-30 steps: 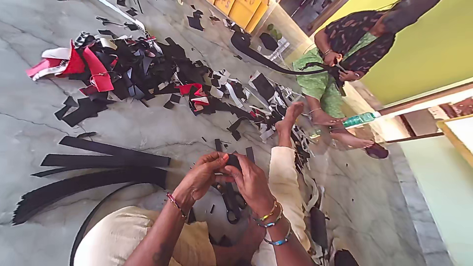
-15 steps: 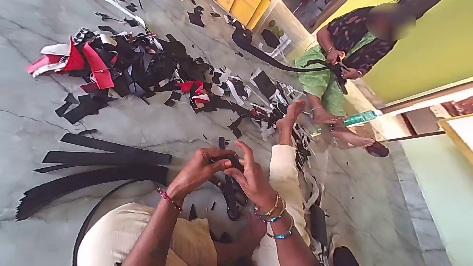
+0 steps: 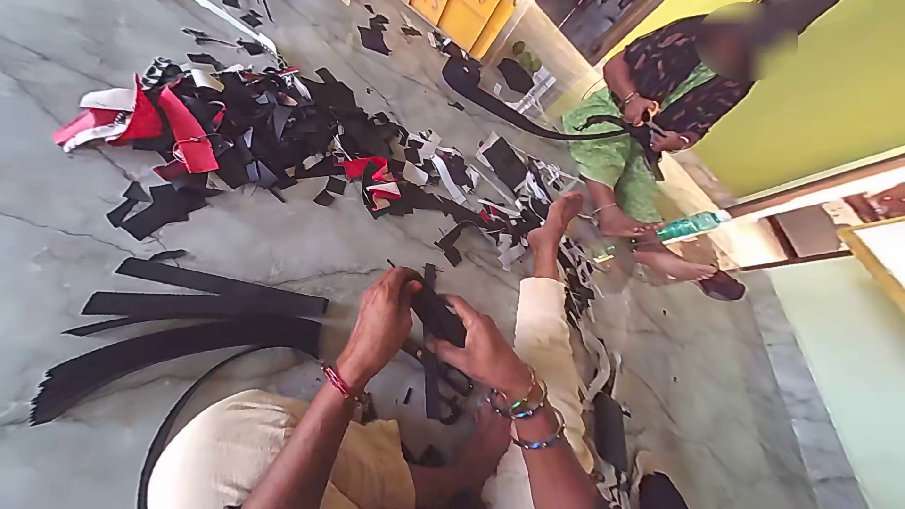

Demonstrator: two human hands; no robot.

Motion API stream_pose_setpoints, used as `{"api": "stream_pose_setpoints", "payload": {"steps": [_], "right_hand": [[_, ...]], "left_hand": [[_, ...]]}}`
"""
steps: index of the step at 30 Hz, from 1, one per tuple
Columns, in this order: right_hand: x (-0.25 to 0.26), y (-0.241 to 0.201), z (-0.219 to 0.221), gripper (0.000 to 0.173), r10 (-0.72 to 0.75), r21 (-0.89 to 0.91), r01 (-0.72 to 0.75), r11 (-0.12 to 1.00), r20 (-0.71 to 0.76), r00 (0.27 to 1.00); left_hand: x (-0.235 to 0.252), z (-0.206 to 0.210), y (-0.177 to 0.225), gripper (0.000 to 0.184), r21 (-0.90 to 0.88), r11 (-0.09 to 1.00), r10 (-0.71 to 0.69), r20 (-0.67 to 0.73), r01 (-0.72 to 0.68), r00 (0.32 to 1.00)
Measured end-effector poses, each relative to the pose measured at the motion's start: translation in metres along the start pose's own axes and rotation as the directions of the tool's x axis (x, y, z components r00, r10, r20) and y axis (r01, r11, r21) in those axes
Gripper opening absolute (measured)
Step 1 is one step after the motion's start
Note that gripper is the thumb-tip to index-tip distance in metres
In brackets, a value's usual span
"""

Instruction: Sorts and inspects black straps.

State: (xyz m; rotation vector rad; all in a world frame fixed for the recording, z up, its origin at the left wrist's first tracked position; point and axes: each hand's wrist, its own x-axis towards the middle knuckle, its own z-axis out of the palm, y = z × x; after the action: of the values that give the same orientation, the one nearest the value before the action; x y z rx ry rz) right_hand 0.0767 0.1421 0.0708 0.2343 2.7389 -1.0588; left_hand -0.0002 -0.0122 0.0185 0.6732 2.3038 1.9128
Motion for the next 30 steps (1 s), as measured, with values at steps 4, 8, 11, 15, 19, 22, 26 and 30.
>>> {"api": "stream_pose_setpoints", "payload": {"steps": [4,8,11,15,19,22,26,30], "right_hand": [[0.000,0.005,-0.003,0.032,0.081,0.108,-0.088,0.990,0.068,0.994],[0.003,0.009,-0.006,0.027,0.044,0.197,-0.073,0.978,0.146,0.988],[0.007,0.013,-0.011,0.040,-0.058,0.269,-0.011,0.963,0.246,0.967],[0.024,0.024,-0.021,0.045,-0.303,0.596,-0.013,0.803,0.427,0.852],[0.046,0.039,-0.018,0.032,-0.556,0.743,0.040,0.669,0.464,0.690],[0.049,0.039,-0.015,0.028,-0.566,0.783,-0.089,0.615,0.518,0.642],[0.037,0.035,-0.017,0.025,-0.364,0.660,-0.208,0.722,0.618,0.697],[0.018,0.016,-0.017,0.011,-0.101,0.581,-0.263,0.771,0.519,0.849]], "left_hand": [[-0.001,-0.002,-0.001,0.023,0.000,0.999,0.049,0.008,-0.049,0.999],[0.001,-0.001,-0.006,0.023,0.025,0.990,0.139,-0.042,-0.138,0.989],[-0.001,0.004,-0.007,0.022,0.100,0.961,0.265,-0.068,-0.257,0.962],[-0.008,0.018,-0.002,0.021,0.151,0.892,0.439,-0.069,-0.426,0.896],[-0.011,0.024,-0.005,0.023,0.216,0.821,0.555,-0.092,-0.528,0.826],[-0.010,0.022,-0.005,0.022,0.239,0.796,0.589,-0.093,-0.556,0.803],[-0.009,0.020,-0.005,0.021,0.210,0.806,0.581,-0.095,-0.554,0.809],[-0.009,0.019,-0.004,0.021,0.107,0.856,0.515,-0.091,-0.506,0.852]]}}
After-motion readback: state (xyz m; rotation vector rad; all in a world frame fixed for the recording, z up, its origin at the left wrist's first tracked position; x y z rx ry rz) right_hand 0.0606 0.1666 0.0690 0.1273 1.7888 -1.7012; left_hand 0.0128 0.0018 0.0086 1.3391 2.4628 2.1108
